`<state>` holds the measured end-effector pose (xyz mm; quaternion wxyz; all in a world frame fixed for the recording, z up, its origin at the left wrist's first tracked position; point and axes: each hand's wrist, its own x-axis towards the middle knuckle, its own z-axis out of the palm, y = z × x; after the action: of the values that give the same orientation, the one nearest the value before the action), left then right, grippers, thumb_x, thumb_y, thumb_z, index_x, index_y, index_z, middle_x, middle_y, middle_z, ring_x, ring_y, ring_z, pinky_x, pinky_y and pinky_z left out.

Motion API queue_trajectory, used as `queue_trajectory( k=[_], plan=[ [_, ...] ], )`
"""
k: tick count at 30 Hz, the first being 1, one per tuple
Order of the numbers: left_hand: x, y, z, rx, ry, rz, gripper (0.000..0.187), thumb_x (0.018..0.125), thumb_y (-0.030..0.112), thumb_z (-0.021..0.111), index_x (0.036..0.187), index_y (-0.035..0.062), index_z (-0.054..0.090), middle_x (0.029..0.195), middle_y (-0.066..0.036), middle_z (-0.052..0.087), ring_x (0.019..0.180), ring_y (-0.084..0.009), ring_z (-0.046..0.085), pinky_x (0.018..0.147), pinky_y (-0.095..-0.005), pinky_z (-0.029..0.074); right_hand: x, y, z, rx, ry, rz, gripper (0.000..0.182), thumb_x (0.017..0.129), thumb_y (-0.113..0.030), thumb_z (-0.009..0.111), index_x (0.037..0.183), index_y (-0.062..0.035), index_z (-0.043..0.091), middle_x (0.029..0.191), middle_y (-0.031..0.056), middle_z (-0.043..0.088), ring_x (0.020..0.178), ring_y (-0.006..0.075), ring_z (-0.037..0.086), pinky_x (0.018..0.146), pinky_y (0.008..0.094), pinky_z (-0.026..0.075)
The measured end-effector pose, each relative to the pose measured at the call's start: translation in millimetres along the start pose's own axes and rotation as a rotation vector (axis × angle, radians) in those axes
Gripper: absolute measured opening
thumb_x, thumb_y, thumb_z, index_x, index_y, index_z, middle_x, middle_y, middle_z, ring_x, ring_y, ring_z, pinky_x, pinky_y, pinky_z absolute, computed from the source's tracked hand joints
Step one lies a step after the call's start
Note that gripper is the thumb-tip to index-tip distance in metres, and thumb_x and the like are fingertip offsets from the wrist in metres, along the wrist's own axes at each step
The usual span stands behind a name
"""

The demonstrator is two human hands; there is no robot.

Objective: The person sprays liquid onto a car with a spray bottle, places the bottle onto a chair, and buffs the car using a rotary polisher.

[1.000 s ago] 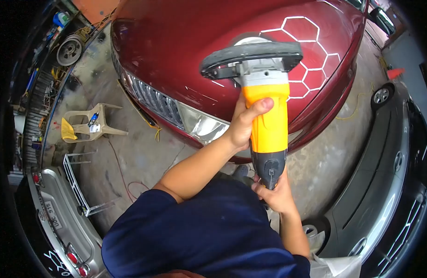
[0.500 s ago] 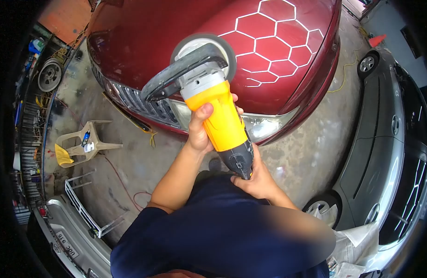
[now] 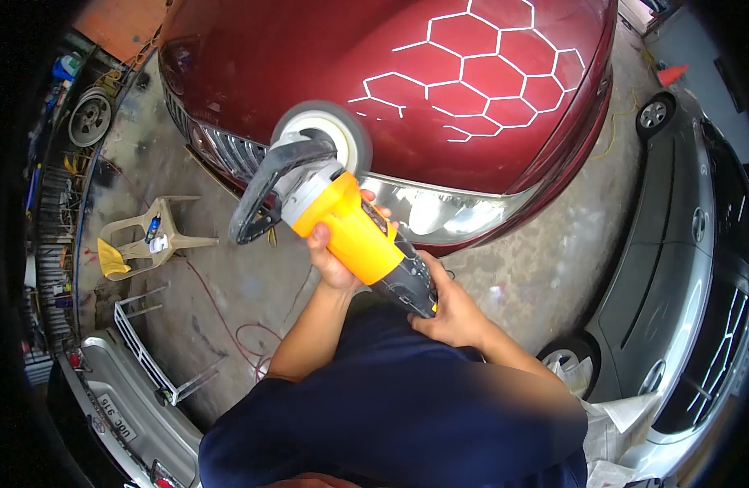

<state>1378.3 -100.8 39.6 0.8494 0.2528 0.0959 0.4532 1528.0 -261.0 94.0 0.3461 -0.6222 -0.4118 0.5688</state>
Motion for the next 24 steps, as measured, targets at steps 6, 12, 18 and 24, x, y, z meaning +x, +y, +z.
queue_trajectory(
  k=[6, 12, 18, 24],
  plan=[
    [11.3, -24.1, 32.4, -0.078, -0.082, -0.052, 0.079, 0.094, 0.057, 0.069, 0.146, 0.0008, 0.052, 0.124, -0.019, 0.067, 0.102, -0.0304, 0.073, 0.092, -0.0478, 0.062, -25.0, 12.9, -28.4, -0.071, 0.079, -0.138, 0.109, 0.08, -0.003, 0.084, 0.17, -0.0072, 0.023, 0.146, 0.0205, 0.061, 0.136, 0.0317, 0.062, 0.115, 0.041, 0.048],
    [53.2, -91.7, 109.9, -0.053, -0.031, -0.036, 0.07, 0.098, 0.052, 0.069, 0.144, 0.0017, 0.054, 0.114, -0.018, 0.071, 0.1, -0.0317, 0.075, 0.088, -0.0462, 0.065, -60.3, 24.5, -104.6, -0.04, 0.224, -0.278, 0.117, 0.08, 0.002, 0.085, 0.173, -0.0091, 0.015, 0.153, 0.017, 0.054, 0.141, 0.0288, 0.055, 0.119, 0.0418, 0.044],
    [114.7, -150.0, 201.1, -0.001, -0.028, 0.098, 0.045, 0.09, 0.026, 0.085, 0.126, 0.0061, 0.066, 0.105, -0.007, 0.072, 0.089, -0.0171, 0.073, 0.08, -0.0352, 0.062, -97.0, 12.0, -182.0, 0.243, 0.385, -0.058, 0.114, 0.078, 0.012, 0.077, 0.172, -0.0166, 0.018, 0.104, 0.0114, 0.064, 0.062, 0.0129, 0.061, 0.047, 0.0264, 0.048],
    [141.3, -204.3, 252.6, 0.05, -0.062, 0.051, 0.053, 0.087, 0.025, 0.088, 0.127, 0.0044, 0.059, 0.104, -0.008, 0.07, 0.091, -0.0184, 0.073, 0.081, -0.0368, 0.063, -119.4, 29.7, -254.5, 0.284, 0.361, -0.092, 0.08, 0.075, 0.013, 0.072, 0.145, -0.0106, 0.042, 0.094, 0.0086, 0.063, 0.057, 0.0143, 0.06, 0.048, 0.0276, 0.05]
  ],
)
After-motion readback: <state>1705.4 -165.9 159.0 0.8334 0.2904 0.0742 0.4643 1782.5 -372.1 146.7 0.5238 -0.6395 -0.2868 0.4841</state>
